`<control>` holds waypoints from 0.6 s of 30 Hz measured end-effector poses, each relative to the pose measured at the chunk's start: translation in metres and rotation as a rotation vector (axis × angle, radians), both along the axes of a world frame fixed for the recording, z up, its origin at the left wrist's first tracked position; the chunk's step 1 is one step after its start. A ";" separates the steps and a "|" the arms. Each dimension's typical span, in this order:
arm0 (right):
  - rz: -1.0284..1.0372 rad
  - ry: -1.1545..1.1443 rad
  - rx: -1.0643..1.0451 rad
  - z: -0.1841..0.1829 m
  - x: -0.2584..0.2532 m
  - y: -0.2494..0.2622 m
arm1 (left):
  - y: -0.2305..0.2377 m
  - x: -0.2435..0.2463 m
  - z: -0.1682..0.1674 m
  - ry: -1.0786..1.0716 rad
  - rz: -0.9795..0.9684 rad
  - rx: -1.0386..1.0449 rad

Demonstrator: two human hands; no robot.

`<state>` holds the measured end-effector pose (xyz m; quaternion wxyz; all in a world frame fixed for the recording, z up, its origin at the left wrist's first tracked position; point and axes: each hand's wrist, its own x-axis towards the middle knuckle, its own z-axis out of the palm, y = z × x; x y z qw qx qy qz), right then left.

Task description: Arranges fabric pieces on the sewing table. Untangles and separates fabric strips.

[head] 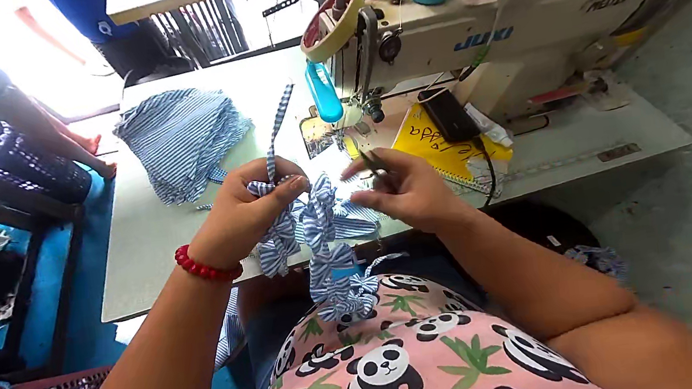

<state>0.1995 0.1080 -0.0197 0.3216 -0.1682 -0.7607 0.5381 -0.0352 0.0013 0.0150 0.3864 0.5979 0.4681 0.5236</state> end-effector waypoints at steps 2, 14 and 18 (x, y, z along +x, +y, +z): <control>0.161 0.002 -0.223 -0.001 -0.012 -0.003 | 0.001 0.002 0.003 -0.015 -0.022 0.001; -0.265 0.082 0.819 0.015 -0.015 0.010 | -0.008 -0.007 0.025 0.494 0.109 -0.091; -0.243 0.158 0.873 0.034 -0.009 0.013 | -0.004 -0.006 0.018 0.226 0.099 0.062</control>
